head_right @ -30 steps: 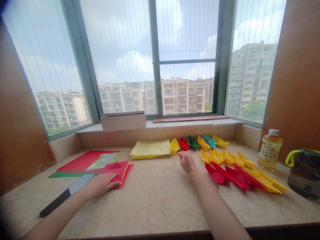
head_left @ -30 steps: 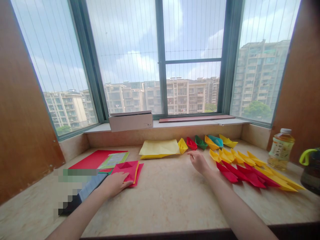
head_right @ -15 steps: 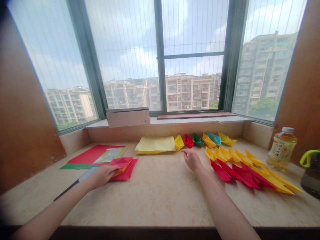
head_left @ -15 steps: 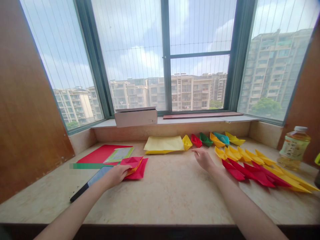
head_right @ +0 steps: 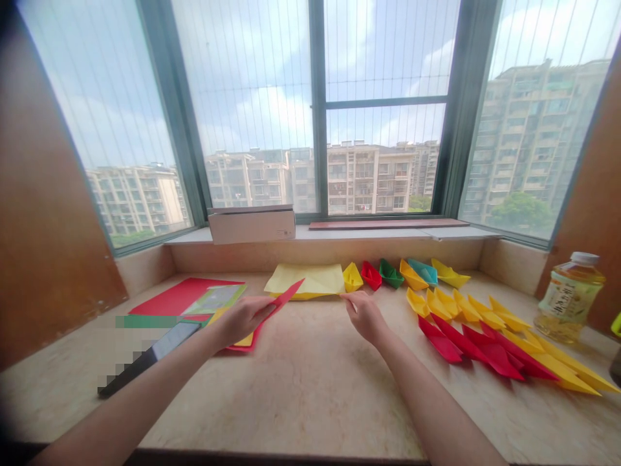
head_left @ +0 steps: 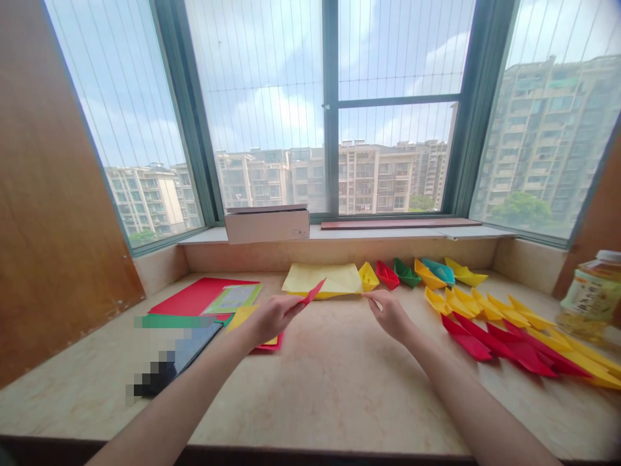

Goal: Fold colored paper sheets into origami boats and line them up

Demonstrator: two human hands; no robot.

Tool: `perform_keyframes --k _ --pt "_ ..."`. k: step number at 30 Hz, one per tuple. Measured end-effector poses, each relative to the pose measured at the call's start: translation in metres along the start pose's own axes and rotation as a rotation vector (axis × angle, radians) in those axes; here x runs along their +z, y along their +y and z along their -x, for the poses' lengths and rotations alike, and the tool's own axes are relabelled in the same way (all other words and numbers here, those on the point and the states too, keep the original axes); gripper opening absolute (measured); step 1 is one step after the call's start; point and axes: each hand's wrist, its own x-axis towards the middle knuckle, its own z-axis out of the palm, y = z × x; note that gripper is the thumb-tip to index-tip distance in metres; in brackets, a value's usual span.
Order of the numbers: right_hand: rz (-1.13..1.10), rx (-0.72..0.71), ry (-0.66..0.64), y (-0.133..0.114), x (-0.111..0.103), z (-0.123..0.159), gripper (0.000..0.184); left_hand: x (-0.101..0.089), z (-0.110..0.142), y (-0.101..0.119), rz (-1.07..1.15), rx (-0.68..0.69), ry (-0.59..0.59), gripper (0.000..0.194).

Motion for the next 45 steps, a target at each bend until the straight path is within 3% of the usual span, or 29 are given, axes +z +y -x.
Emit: perform_keyframes --k 2,5,7,10,13,22,27,32,36,45 --pt "-0.039 -0.02 -0.029 -0.015 0.004 0.001 0.029 0.021 -0.011 0.012 0.008 0.182 -0.147 0.029" --pt "-0.226 -0.003 -0.108 -0.031 0.009 0.001 0.037 0.05 -0.027 0.015 0.07 0.216 -0.136 0.036" --pt "-0.476 0.071 -0.162 -0.036 0.011 0.0 0.037 0.067 -0.036 0.007 0.17 0.185 -0.086 0.039" --pt "-0.826 0.207 -0.177 -0.041 0.014 -0.002 0.041 0.088 -0.043 -0.011 0.415 0.035 0.024 0.037" --pt "-0.988 0.342 -0.143 -0.045 0.014 -0.003 0.045 0.1 -0.044 -0.025 0.592 -0.029 0.062 0.033" --pt "-1.003 0.479 -0.158 -0.055 0.01 0.001 0.043 0.104 -0.03 -0.032 0.868 -0.174 0.074 0.035" --pt "-0.971 0.565 -0.102 -0.053 0.009 0.001 0.038 0.107 -0.029 -0.035 0.984 -0.248 0.085 0.034" --pt "-0.93 0.593 -0.1 -0.052 0.007 0.0 0.041 0.106 -0.029 -0.039 0.989 -0.278 0.105 0.035" --pt "-0.771 0.601 -0.094 -0.048 0.008 0.003 0.044 0.102 -0.028 -0.038 0.984 -0.318 0.131 0.038" --pt "-0.735 0.558 -0.103 -0.055 0.004 0.002 0.047 0.099 -0.025 -0.029 1.025 -0.271 0.091 0.034"
